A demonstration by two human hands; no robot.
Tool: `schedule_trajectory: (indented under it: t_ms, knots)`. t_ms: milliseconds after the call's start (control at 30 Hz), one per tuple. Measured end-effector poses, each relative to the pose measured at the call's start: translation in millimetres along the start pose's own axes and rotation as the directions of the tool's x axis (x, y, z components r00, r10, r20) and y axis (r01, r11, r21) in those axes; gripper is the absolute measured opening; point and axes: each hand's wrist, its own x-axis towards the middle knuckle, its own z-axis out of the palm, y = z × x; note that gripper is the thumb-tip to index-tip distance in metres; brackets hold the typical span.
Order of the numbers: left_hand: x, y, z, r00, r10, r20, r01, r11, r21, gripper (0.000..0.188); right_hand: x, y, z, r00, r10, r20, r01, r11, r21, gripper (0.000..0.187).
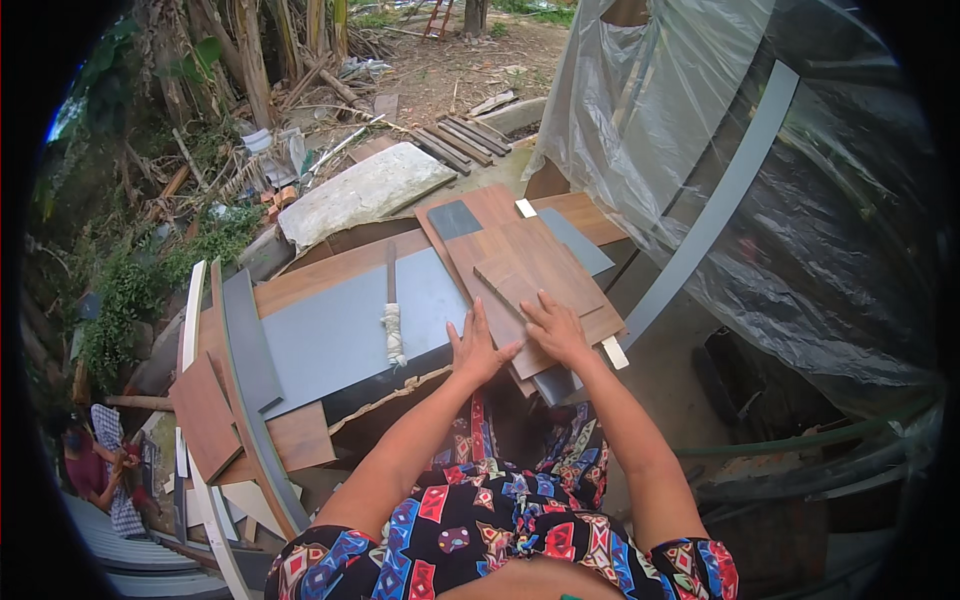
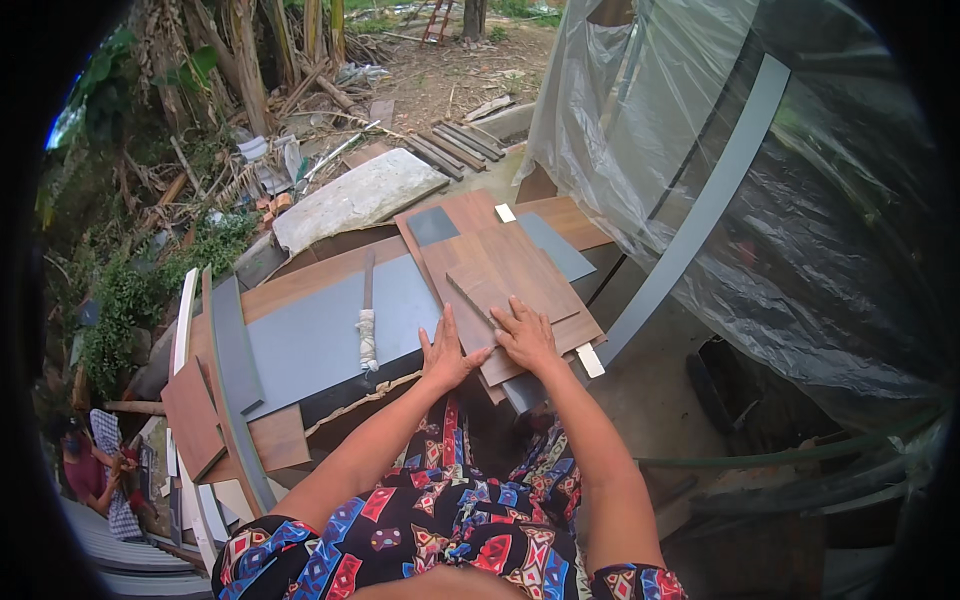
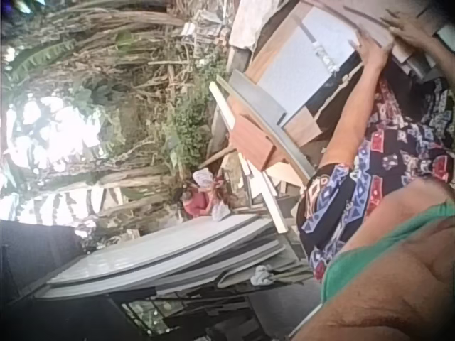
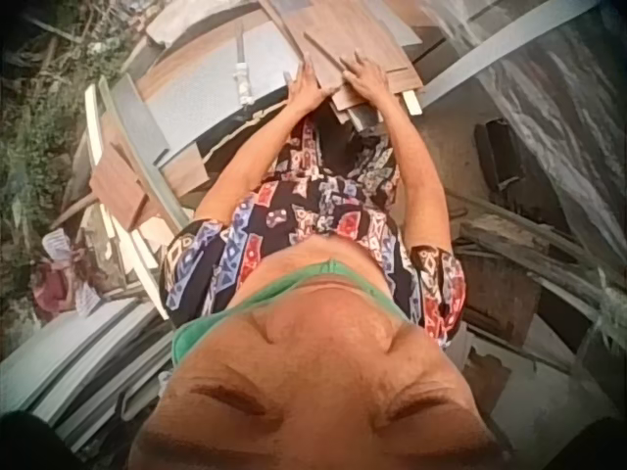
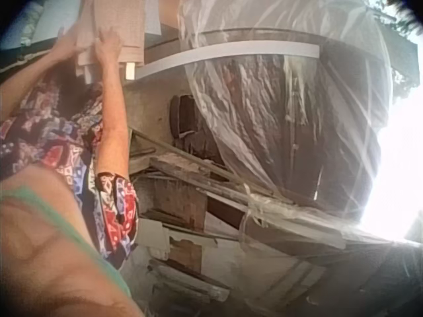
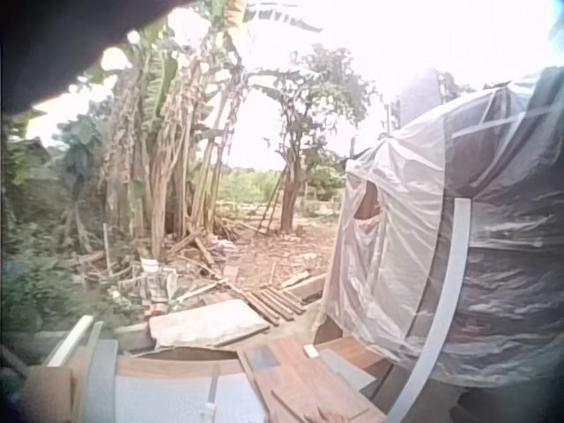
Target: The recorder is inspecting and organizing various wooden furniture panels on a workbench.
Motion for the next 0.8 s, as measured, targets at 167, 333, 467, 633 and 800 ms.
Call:
schedule_trajectory:
  t_ms: [167,333,467,633,800]
  knots:
    - [1,1,-2,1.0,0.009,-0.015,-0.009,0.999,-0.032,0.123,-3,1,-7,0.992,-0.115,0.044,0.113,0.992,0.056,0.046]
    - [0,5,-7,1.0,-0.002,-0.007,0.001,0.999,-0.045,0.121,1,3,-4,0.987,-0.159,0.028,0.156,0.985,0.069,0.046]
    - [-2,1,-7,1.0,-0.018,0.003,0.018,1.0,0.014,0.117,18,4,3,0.997,-0.045,-0.061,0.044,0.999,-0.017,0.048]
    - [0,3,-4,1.0,-0.001,-0.015,0.002,1.0,0.021,0.114,56,23,5,0.955,0.231,-0.184,-0.252,0.962,-0.101,0.049]
    - [-1,5,-7,1.0,-0.015,0.018,0.014,1.0,0.025,0.115,72,18,2,0.875,0.429,-0.224,-0.453,0.889,-0.07,0.054]
